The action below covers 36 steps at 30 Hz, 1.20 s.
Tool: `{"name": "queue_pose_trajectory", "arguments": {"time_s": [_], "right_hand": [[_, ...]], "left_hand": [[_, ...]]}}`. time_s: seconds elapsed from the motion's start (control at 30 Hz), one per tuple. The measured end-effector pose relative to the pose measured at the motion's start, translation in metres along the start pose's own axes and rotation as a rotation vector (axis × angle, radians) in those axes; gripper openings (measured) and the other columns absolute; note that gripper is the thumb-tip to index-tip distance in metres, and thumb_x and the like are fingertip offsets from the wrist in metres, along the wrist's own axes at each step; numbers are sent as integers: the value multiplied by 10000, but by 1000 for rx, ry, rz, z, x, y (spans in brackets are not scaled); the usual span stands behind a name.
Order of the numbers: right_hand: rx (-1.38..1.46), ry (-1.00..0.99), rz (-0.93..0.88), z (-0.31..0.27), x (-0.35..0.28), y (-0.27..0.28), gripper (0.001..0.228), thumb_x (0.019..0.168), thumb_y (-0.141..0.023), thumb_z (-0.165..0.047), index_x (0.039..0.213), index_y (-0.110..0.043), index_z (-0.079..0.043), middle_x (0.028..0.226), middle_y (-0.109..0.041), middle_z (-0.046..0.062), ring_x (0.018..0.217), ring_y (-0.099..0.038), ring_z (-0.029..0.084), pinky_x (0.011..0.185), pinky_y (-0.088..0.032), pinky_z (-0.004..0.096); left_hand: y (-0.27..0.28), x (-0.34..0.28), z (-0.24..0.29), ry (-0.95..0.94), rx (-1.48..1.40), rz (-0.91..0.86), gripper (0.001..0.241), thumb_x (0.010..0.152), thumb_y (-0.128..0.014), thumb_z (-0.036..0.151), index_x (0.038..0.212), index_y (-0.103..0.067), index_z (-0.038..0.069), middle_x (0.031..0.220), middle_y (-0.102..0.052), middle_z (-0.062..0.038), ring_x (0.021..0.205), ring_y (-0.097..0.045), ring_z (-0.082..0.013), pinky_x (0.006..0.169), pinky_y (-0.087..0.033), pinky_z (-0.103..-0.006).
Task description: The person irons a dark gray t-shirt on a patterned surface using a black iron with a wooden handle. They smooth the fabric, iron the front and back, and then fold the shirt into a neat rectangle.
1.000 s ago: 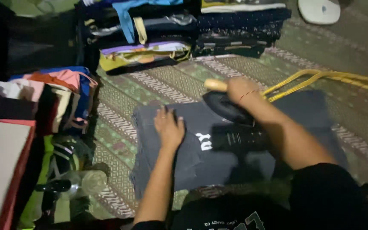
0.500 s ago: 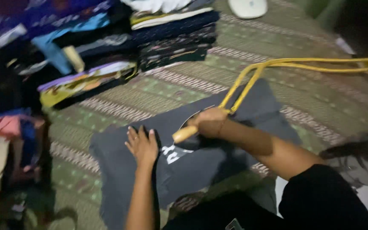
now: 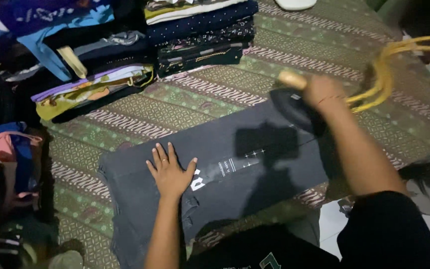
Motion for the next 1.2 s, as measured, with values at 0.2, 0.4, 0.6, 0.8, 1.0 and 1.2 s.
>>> {"name": "queue_pose_trajectory", "arguments": {"time_s": [0.2, 0.4, 0.6, 0.8, 1.0, 1.2], "right_hand": [[54, -18, 24, 77, 44, -12, 447, 858, -700, -279, 1285, -783, -174, 1052, -812, 190, 1034, -753, 412, 855, -600, 544], [-157, 188, -210, -41, -59, 75, 463, 802, -646, -204, 1244, -743, -301, 1294, -745, 11, 1087, -738, 337, 951, -592, 479], [-270, 432, -250, -138, -103, 69, 457, 905, -550, -452, 1346, -665, -427, 1064, -826, 85, 1066, -778, 315, 970, -609, 453], [-77, 534, -189, -261, -162, 85, 335, 983, -479, -350, 1113, -765, -233, 883, -811, 160, 947, -781, 354, 889, -607, 493], [-50, 750, -182, -359, -184, 76, 204, 912, -569, -283, 1012, -738, -337, 867, -788, 13, 925, -778, 276, 810, -604, 459], [12, 847, 141, -382, -183, 67, 130, 873, -647, -255, 853, -770, -290, 748, -770, 21, 738, -781, 244, 620, -627, 439]], "left_hand": [[-11, 6, -8, -8, -96, 76, 969, 851, -621, 672, 1584, -394, 80, 1662, -285, -272, 1562, -222, -418, 1224, -100, -663], [-15, 7, -22, -92, -266, 408, 772, 937, -615, 372, 1549, -368, -29, 1568, -446, -261, 1491, -362, -421, 1216, -170, -607], [-14, 7, -40, -35, -604, 449, 599, 1021, -589, 186, 1563, -385, 33, 1524, -499, -243, 1422, -446, -433, 1206, -204, -597], [-9, 0, -52, 37, -899, 472, 507, 1073, -496, 162, 1562, -427, 48, 1527, -509, -226, 1416, -463, -431, 1209, -280, -547], [-15, 3, -68, 10, -1320, 612, 501, 1135, -325, 285, 1515, -437, -20, 1475, -512, -326, 1415, -447, -475, 1192, -292, -572], [-8, 1, -68, 25, -1524, 663, 604, 1137, -143, 449, 1566, -358, 83, 1546, -470, -226, 1452, -427, -398, 1160, -273, -547]]}}
Point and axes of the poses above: each hand's wrist, its own x-axis towards the middle knuckle, its own y-axis out of the back of the hand, z = x × y, the point moved 7 cm from there along x, towards the middle knuckle
